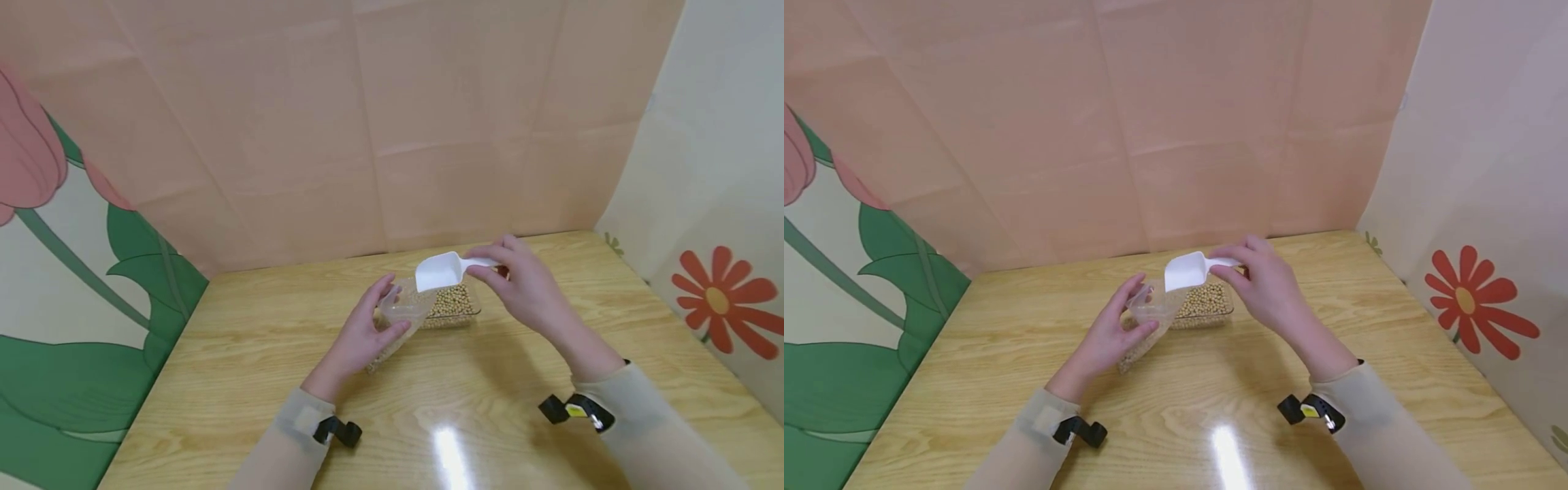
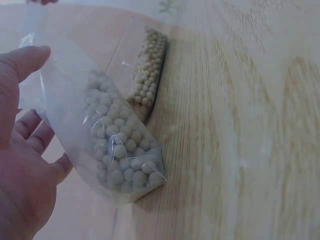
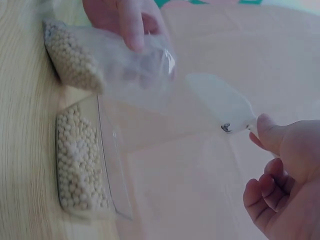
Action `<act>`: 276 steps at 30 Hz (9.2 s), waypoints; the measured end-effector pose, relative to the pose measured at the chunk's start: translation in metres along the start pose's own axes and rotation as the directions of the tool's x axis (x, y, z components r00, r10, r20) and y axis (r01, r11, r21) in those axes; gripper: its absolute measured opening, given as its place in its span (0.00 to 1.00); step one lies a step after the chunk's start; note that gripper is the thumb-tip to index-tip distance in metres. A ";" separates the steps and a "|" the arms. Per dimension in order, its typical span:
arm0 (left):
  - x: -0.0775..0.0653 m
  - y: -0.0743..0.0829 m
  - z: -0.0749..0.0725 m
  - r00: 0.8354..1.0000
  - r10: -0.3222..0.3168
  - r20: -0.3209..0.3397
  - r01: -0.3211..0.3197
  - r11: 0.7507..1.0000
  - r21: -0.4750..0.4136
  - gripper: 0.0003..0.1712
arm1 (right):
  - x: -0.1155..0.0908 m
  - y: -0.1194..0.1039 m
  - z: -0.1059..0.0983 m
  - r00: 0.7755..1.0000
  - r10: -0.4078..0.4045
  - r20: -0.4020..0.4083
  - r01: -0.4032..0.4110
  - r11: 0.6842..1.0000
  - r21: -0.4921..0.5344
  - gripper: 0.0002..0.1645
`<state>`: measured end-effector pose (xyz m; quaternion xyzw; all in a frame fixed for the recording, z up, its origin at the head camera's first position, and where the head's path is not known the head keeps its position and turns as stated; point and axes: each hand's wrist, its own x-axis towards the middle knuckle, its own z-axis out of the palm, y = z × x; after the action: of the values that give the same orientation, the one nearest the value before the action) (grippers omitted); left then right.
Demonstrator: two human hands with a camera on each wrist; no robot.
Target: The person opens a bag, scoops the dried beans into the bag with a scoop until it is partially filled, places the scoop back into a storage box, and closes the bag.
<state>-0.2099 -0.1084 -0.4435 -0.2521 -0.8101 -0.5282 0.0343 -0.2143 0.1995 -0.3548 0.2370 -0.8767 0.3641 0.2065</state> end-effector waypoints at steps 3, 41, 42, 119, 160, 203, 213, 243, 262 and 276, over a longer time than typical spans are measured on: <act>0.000 0.000 0.000 1.000 -0.002 -0.001 0.002 1.000 0.011 0.52 | -0.001 0.009 -0.007 0.998 0.070 0.000 -0.070 0.997 0.035 0.13; -0.004 0.002 -0.008 1.000 -0.016 -0.006 0.016 0.999 0.028 0.52 | 0.027 0.032 0.017 0.934 -0.107 0.340 0.268 0.839 -0.473 0.10; -0.004 0.002 -0.008 1.000 -0.011 -0.007 0.011 1.000 0.027 0.52 | 0.027 0.033 0.018 0.935 -0.097 0.342 0.258 0.846 -0.467 0.10; -0.003 -0.007 -0.008 0.999 0.054 -0.001 -0.054 0.998 0.017 0.52 | -0.004 0.062 0.049 0.860 0.478 0.181 -0.502 0.724 0.474 0.30; -0.004 -0.006 -0.005 1.000 0.016 -0.026 -0.015 1.000 0.022 0.51 | 0.007 -0.020 0.037 0.924 -0.382 -0.031 0.370 0.909 -0.194 0.17; -0.003 -0.006 -0.007 0.998 0.044 -0.053 -0.043 0.999 0.014 0.55 | -0.012 0.048 0.042 0.997 -0.010 0.079 0.032 0.959 -0.280 0.13; -0.004 -0.008 -0.005 0.999 0.038 -0.021 -0.038 0.999 0.002 0.49 | -0.007 0.045 0.058 0.995 -0.012 0.099 0.043 0.947 -0.319 0.12; -0.005 -0.010 -0.013 0.995 0.041 -0.088 -0.049 0.995 -0.083 0.50 | -0.005 0.065 0.007 0.961 -0.017 0.278 0.106 0.944 -0.311 0.12; -0.004 -0.009 -0.012 0.996 0.031 -0.089 -0.037 0.997 -0.074 0.49 | -0.013 0.053 0.053 0.931 -0.096 0.353 0.170 0.968 -0.187 0.14; -0.005 -0.011 -0.013 0.996 0.031 -0.080 -0.040 0.993 -0.110 0.49 | -0.021 0.054 0.078 0.970 -0.081 0.227 0.103 0.991 -0.085 0.13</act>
<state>-0.2134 -0.1247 -0.4487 -0.2471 -0.7727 -0.5815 0.0613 -0.2427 0.1813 -0.4457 0.3067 -0.8988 0.2827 0.1344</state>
